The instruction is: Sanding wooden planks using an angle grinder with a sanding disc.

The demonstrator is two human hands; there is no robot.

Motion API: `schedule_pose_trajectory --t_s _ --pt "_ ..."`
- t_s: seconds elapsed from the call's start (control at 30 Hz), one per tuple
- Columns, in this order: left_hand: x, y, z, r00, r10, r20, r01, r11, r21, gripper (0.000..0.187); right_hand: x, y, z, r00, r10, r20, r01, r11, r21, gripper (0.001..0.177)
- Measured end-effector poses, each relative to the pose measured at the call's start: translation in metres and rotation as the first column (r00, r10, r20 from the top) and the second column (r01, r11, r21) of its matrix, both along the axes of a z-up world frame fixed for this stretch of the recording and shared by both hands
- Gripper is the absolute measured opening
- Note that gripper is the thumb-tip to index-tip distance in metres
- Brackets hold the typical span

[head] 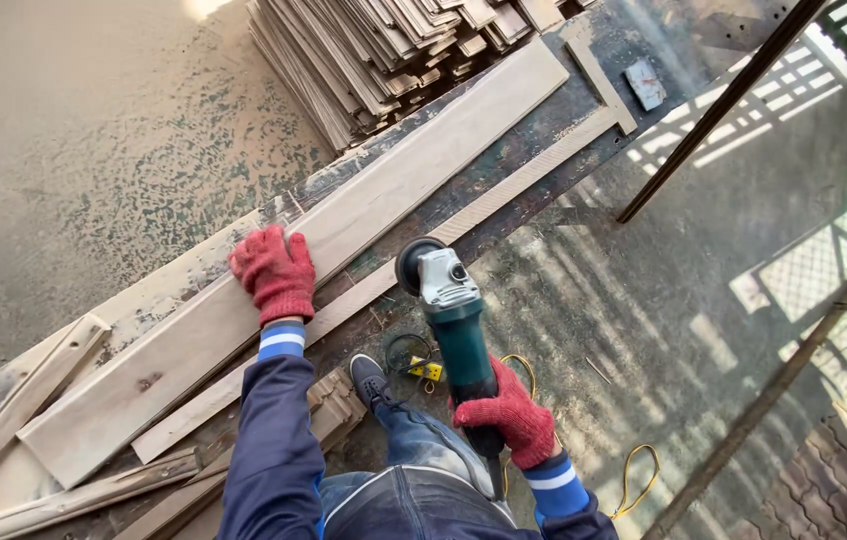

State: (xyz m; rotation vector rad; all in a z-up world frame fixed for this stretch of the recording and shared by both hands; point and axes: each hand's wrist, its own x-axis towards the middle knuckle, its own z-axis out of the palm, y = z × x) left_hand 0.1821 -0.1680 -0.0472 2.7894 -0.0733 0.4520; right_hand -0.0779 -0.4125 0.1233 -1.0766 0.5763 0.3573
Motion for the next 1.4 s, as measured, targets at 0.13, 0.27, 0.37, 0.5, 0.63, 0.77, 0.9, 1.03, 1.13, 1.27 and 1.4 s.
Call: schedule_pose_trajectory --t_s 0.13,0.27,0.37,0.5,0.63,0.77,0.9,1.03,1.13,1.27,1.4 --pt "-0.011 0.002 -0.011 0.998 -0.045 0.041 0.046 0.999 -0.007 0.029 -0.035 -0.013 -0.022 0.987 -0.144 -0.079 0.148 0.988 0.054 0.053" --pt "-0.013 0.004 -0.018 0.998 -0.058 0.002 0.058 0.998 0.007 0.031 -0.041 -0.014 -0.020 0.982 -0.171 -0.074 0.178 0.978 0.105 0.055" --pt "-0.016 -0.003 -0.002 0.998 -0.069 -0.007 0.069 0.997 -0.016 0.028 -0.042 -0.016 -0.026 0.984 -0.175 -0.043 0.179 0.976 0.123 0.053" --pt "-0.018 0.009 0.008 0.984 -0.170 0.048 0.173 0.983 -0.068 0.028 -0.036 -0.009 -0.026 0.996 -0.085 0.022 0.082 0.993 0.085 0.049" --pt "-0.079 0.020 -0.019 0.994 -0.034 0.107 0.052 0.984 -0.173 0.064 -0.023 0.001 -0.048 0.994 0.078 0.076 -0.086 0.992 0.097 0.040" --pt "-0.187 0.002 0.037 0.999 0.021 0.027 0.006 0.681 -0.732 0.060 -0.005 0.034 -0.067 0.988 0.124 0.093 -0.127 0.992 0.023 0.047" --pt "-0.246 -0.030 0.032 0.848 -0.298 -0.438 -0.485 -0.105 -0.868 0.080 0.011 0.082 -0.039 0.989 0.136 0.052 -0.134 0.990 -0.050 0.042" --pt "-0.213 -0.031 0.040 0.739 -0.482 -0.471 -0.611 -0.184 -0.770 0.080 0.016 0.110 -0.012 0.986 0.167 0.021 -0.164 0.979 -0.118 0.037" --pt "-0.188 -0.042 0.040 0.712 -0.376 -0.593 -0.636 0.013 -0.772 0.068 0.028 0.105 -0.032 0.975 0.224 -0.009 -0.221 0.956 -0.194 0.047" --pt "-0.167 -0.054 0.052 0.741 -0.326 -0.587 -0.661 -0.201 -0.723 0.059 0.048 0.087 -0.025 0.953 0.303 -0.014 -0.299 0.929 -0.217 0.049" --pt "-0.144 -0.089 0.033 0.729 -0.328 -0.601 -0.677 -0.212 -0.705 0.063 0.068 0.060 -0.034 0.957 0.290 -0.011 -0.286 0.934 -0.216 0.047"
